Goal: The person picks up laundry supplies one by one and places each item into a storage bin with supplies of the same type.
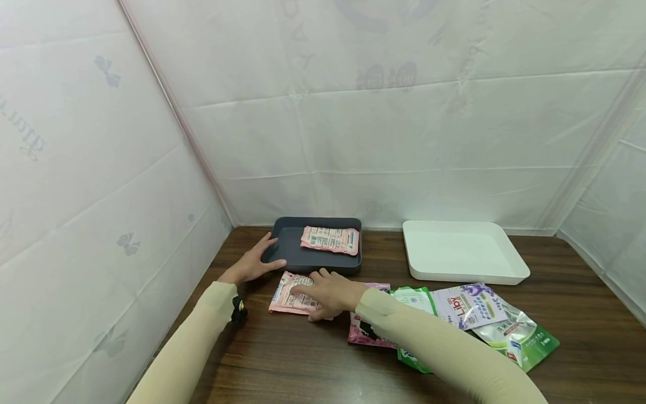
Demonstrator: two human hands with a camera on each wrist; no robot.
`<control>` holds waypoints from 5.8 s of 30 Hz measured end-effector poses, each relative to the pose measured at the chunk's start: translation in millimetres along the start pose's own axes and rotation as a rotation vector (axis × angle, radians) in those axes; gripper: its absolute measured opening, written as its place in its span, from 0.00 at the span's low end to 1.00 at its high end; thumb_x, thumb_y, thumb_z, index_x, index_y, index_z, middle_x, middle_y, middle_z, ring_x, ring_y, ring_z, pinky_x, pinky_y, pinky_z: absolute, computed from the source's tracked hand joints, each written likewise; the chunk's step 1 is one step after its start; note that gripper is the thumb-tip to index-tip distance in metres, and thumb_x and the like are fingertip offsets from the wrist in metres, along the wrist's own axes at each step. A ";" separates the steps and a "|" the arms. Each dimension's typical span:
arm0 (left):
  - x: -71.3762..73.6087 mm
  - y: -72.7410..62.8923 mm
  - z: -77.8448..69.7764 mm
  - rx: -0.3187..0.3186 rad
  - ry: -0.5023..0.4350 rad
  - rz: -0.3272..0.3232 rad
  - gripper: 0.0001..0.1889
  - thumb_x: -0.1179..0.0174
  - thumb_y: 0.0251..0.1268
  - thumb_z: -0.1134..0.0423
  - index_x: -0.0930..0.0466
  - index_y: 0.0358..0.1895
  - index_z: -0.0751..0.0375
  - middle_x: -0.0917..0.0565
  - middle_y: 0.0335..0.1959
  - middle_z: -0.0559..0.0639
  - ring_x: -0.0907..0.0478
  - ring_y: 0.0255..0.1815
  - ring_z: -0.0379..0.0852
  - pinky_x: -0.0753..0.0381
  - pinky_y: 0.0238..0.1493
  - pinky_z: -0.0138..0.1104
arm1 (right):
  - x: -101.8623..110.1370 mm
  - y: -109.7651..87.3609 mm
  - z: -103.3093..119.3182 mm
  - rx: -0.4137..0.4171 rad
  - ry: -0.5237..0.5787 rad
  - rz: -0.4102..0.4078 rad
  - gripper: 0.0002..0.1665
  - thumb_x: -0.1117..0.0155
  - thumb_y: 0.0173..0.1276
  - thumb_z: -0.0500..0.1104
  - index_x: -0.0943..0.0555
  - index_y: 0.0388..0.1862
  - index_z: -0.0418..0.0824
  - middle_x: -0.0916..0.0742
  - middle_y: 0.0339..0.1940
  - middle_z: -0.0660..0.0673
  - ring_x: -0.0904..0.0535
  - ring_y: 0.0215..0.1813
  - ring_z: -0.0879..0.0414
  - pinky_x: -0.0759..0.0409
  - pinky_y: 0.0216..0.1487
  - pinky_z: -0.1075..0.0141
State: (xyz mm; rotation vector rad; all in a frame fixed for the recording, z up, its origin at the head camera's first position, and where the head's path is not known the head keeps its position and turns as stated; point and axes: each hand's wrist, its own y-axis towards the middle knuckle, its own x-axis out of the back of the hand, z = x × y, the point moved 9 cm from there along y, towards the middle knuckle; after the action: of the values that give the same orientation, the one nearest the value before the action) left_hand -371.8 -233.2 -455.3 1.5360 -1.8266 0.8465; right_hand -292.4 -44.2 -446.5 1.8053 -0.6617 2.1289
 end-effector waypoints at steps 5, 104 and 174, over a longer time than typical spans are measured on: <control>0.2 0.7 0.4 0.002 0.005 0.002 0.48 0.34 0.69 0.41 0.47 0.83 0.57 0.60 0.86 0.56 0.58 0.83 0.65 0.48 0.76 0.64 | 2.2 -0.2 2.1 0.009 -0.012 -0.007 0.40 0.35 0.74 0.62 0.38 0.81 0.65 0.27 0.72 0.39 0.28 0.67 0.44 0.25 0.66 0.49; -1.9 3.8 3.6 -0.003 0.034 0.001 0.48 0.37 0.69 0.37 0.46 0.83 0.56 0.60 0.86 0.59 0.57 0.83 0.65 0.48 0.76 0.63 | 28.9 -6.5 3.1 0.092 -0.065 -0.198 0.08 0.33 0.75 0.50 0.22 0.35 0.56 0.19 0.36 0.57 0.28 0.39 0.59 0.31 0.37 0.64; -2.2 1.1 4.6 0.005 -0.005 0.000 0.55 0.35 0.68 0.39 0.60 0.85 0.59 0.61 0.86 0.57 0.59 0.84 0.63 0.50 0.78 0.61 | 75.7 -39.7 -4.4 0.177 -0.118 -0.348 0.04 0.29 0.71 0.45 0.16 0.36 0.52 0.12 0.42 0.51 0.19 0.41 0.56 0.21 0.43 0.59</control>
State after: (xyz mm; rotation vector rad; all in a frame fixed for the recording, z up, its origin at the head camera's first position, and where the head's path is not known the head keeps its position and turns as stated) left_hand -372.8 -235.3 -459.9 1.5424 -1.8289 0.8481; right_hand -291.0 -14.3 -366.2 1.9793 -0.1674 1.9091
